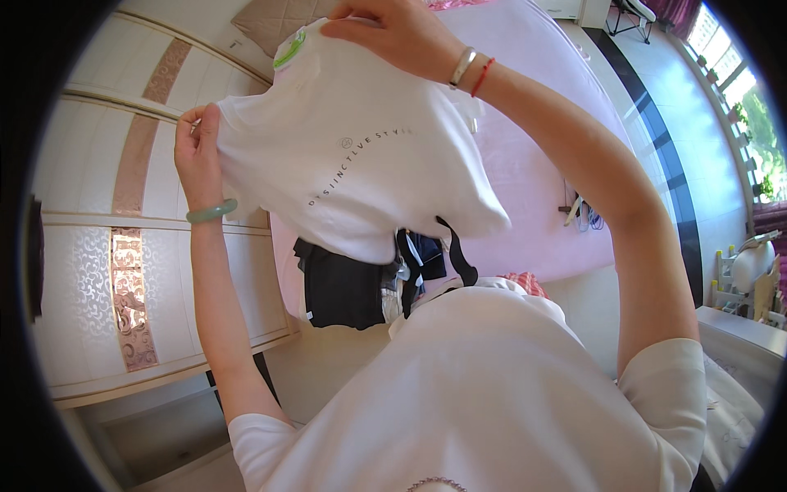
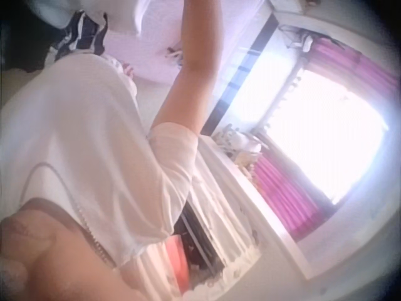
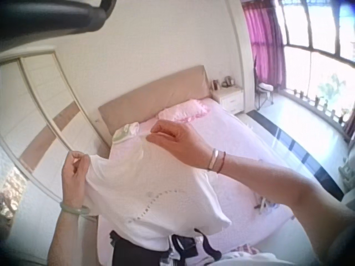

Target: The person folds a white t-shirt with blue text on a pink bed surface, smoothing the fabric and aligning the edges before placing it aside. They then pick up a second white t-shirt, unfold it, and fold it neatly on the bed.

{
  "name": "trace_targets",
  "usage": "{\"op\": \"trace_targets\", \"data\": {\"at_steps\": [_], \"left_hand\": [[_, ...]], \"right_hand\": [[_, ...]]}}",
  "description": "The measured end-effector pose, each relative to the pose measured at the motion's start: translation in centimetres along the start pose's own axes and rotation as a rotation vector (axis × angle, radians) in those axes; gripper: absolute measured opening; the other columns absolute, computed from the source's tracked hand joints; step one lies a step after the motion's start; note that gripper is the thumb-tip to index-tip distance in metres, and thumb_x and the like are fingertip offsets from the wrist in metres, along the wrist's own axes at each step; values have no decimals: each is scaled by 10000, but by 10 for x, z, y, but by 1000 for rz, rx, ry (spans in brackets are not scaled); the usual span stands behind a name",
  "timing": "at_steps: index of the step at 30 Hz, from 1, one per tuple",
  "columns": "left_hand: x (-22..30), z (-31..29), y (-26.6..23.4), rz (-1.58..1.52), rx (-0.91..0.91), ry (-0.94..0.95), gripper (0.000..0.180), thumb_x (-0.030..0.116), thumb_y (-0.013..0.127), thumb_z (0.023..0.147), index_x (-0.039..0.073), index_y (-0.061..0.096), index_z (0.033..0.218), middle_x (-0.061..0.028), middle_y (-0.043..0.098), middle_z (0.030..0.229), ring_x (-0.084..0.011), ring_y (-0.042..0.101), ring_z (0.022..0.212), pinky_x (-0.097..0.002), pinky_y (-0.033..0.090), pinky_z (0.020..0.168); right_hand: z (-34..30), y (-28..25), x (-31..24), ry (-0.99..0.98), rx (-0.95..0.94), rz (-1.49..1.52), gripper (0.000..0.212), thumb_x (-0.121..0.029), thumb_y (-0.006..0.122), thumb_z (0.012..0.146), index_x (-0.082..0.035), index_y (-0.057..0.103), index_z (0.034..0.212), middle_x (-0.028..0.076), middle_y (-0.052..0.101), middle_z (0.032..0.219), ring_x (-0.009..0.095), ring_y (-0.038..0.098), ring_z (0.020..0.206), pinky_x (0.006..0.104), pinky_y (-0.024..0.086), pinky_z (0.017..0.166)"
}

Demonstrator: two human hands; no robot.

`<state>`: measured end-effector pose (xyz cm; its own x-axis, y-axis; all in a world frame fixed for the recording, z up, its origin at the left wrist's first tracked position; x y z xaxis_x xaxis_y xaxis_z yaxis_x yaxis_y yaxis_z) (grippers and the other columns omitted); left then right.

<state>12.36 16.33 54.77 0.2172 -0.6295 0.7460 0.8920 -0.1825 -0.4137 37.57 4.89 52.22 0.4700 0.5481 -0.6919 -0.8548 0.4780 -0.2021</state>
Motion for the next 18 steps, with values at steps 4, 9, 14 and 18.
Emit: {"op": "trace_targets", "data": {"at_steps": [4,9,14,18], "left_hand": [[14,-2,13,56,-53,-2,205,246,627,941,60,655,1021,47,619,765,0,431,657,-165,329,585],[-7,15,-20,55,17,13,230,243,607,952,67,680,1080,41,645,822,-2,483,696,-161,380,617],[-25,17,-24,68,-41,37,217,221,584,964,57,693,1055,33,657,912,-20,533,784,-171,433,698],[-35,12,-22,12,-18,-4,242,225,556,979,45,683,1078,11,656,1005,-55,553,925,-194,435,831]], "right_hand": [[5,18,-10,66,-184,-125,245,-250,676,865,-10,635,898,71,635,774,129,565,725,305,464,663],[10,-19,23,109,-288,-240,329,-307,702,823,0,644,927,98,654,852,149,586,789,329,474,713],[9,-25,43,82,-387,-360,323,-289,735,805,-17,570,856,44,573,739,136,504,703,311,419,634],[5,-24,57,222,-391,-444,313,-278,719,828,0,587,881,39,588,743,111,516,717,276,427,641]]}}
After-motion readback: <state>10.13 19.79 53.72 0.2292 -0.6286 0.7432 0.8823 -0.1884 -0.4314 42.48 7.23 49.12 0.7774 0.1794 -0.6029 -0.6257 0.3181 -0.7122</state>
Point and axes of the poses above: each hand's wrist, its own z-axis towards the middle knuckle, its own y-axis out of the palm, x = y × z, the point moved 8 cm from there along z, towards the middle knuckle
